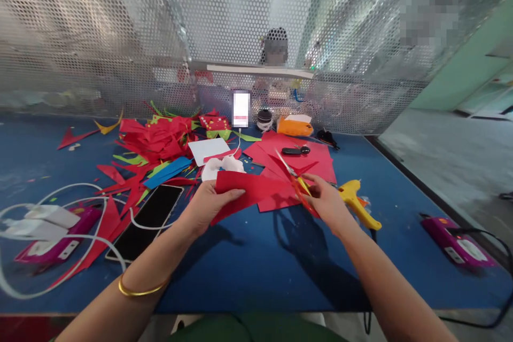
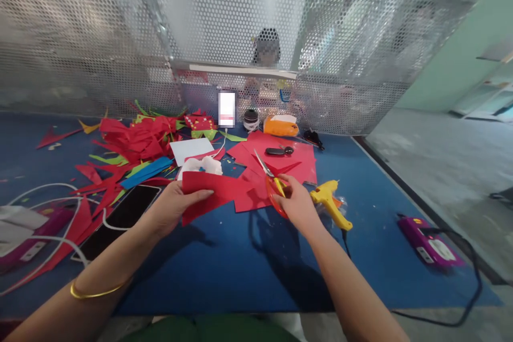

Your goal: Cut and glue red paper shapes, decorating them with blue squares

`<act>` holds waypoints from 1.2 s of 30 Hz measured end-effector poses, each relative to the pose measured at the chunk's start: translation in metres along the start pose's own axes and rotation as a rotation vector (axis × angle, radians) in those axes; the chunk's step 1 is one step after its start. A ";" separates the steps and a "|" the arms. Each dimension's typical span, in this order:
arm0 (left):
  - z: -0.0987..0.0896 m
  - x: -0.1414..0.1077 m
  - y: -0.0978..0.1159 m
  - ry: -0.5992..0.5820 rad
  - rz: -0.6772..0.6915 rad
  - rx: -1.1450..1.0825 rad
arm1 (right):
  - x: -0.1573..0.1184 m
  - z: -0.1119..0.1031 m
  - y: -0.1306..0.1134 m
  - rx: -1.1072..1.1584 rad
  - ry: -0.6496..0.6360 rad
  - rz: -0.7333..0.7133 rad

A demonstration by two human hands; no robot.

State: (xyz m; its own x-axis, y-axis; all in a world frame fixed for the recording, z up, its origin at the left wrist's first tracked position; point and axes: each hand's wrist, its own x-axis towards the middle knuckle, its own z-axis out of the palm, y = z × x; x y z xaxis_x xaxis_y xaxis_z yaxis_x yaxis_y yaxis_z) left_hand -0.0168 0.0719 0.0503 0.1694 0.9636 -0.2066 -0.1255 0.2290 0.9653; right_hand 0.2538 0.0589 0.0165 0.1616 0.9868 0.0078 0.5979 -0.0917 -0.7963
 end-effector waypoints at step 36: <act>0.007 -0.058 -0.022 -0.205 0.969 1.047 | -0.053 0.010 -0.059 0.831 0.089 0.129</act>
State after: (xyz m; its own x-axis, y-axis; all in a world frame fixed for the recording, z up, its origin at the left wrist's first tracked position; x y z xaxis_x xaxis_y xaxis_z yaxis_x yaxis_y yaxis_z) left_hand -0.0165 0.0104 0.0424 0.5809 0.6214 0.5257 0.4766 -0.7832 0.3993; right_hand 0.2020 0.0138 0.0567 0.2711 0.9579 -0.0943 -0.1957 -0.0411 -0.9798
